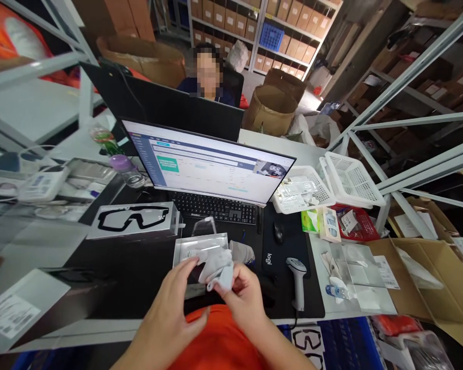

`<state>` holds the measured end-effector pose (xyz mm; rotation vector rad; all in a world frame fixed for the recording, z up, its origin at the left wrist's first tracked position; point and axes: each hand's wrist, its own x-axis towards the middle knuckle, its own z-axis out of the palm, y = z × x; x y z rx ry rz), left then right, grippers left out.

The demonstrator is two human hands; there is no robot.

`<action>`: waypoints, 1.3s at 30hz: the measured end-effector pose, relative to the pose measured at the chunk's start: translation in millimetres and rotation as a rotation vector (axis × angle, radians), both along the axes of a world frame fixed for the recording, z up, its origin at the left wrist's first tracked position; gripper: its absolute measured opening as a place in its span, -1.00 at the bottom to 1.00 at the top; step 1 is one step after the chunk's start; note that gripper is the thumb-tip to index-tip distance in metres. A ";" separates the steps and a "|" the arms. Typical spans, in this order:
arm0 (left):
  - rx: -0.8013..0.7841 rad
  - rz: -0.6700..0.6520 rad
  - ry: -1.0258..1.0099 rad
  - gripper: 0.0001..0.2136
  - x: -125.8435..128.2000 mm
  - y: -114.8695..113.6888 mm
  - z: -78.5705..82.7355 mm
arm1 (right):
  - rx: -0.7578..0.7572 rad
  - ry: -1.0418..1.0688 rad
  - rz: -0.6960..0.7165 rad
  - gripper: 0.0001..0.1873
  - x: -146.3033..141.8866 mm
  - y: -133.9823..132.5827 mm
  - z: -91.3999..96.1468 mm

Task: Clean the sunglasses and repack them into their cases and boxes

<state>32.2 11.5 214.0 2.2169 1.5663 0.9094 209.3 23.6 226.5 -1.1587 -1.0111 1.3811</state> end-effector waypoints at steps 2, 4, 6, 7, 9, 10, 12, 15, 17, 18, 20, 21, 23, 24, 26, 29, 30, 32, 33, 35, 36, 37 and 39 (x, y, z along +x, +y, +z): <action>0.074 0.021 0.049 -0.41 8.4 -0.3 -3.3 | 0.084 -0.061 0.024 -0.68 -3.9 -3.9 -4.8; 0.150 0.035 0.122 -0.48 14.2 3.4 -4.4 | 0.192 -0.184 0.019 -0.63 -4.9 -6.5 -8.4; 0.218 0.024 0.170 -0.53 17.9 8.3 -4.1 | 0.287 -0.322 0.011 -0.61 -3.5 -7.6 -9.5; 0.243 0.012 0.174 -0.55 19.2 10.6 -3.8 | 0.320 -0.386 0.013 -0.61 -2.3 -7.9 -9.2; 0.260 -0.016 0.140 -0.56 20.9 13.8 -3.5 | 0.354 -0.489 0.014 -0.62 -0.1 -8.3 -7.0; 0.244 -0.035 0.106 -0.56 21.2 14.9 -3.6 | 0.356 -0.521 0.008 -0.62 0.7 -8.7 -5.4; 0.168 -0.088 0.031 -0.57 20.5 16.5 -3.9 | 0.327 -0.533 -0.037 -0.59 1.6 -9.7 -1.6; 0.076 -0.198 -0.058 -0.60 15.7 18.6 -4.3 | 0.149 -0.408 -0.134 -0.50 4.2 -9.8 4.9; 0.072 -0.275 -0.064 -0.61 10.3 20.4 -4.4 | -0.044 -0.245 -0.154 -0.48 8.8 -7.1 8.3; 0.083 -0.311 -0.049 -0.61 7.2 21.3 -4.7 | -0.128 -0.156 -0.156 -0.47 11.9 -4.7 9.3; 0.120 -0.370 0.001 -0.64 1.2 22.9 -5.8 | -0.230 -0.003 -0.162 -0.44 18.4 1.3 9.7; 0.147 -0.391 0.024 -0.66 -1.1 23.3 -6.7 | -0.248 0.053 -0.172 -0.43 20.9 4.4 9.4; 0.208 -0.391 0.057 -0.70 -3.2 22.9 -8.9 | -0.254 0.133 -0.184 -0.42 23.0 9.4 9.3; 0.236 -0.358 0.071 -0.71 -2.7 21.9 -9.9 | -0.249 0.151 -0.186 -0.43 22.2 10.9 9.9; 0.257 -0.254 0.094 -0.75 1.1 18.9 -11.3 | -0.232 0.145 -0.191 -0.45 17.2 11.5 12.3; 0.223 -0.130 0.048 -0.86 9.5 13.9 -12.2 | -0.212 0.078 -0.179 -0.49 5.0 6.9 16.0; 0.220 -0.109 0.018 -0.90 11.6 12.7 -12.6 | -0.208 0.050 -0.172 -0.50 0.7 4.3 16.0; 0.241 -0.079 -0.036 -0.94 14.0 11.5 -13.9 | -0.189 -0.010 -0.167 -0.52 -7.6 -1.7 13.6; 0.260 -0.068 -0.054 -0.94 14.2 11.2 -14.9 | -0.164 -0.057 -0.169 -0.53 -11.4 -4.7 11.2; 0.283 -0.058 -0.081 -0.89 13.4 11.3 -17.4 | -0.058 -0.210 -0.171 -0.57 -18.1 -9.9 5.5; 0.289 -0.057 -0.095 -0.86 12.6 11.4 -18.5 | 0.014 -0.299 -0.169 -0.59 -20.9 -11.8 2.8; 0.294 -0.062 -0.106 -0.82 11.7 11.6 -19.3 | 0.084 -0.376 -0.166 -0.61 -23.0 -12.9 0.8; 0.306 -0.092 -0.123 -0.79 9.4 12.0 -19.6 | 0.148 -0.410 -0.155 -0.58 -24.8 -12.7 -0.5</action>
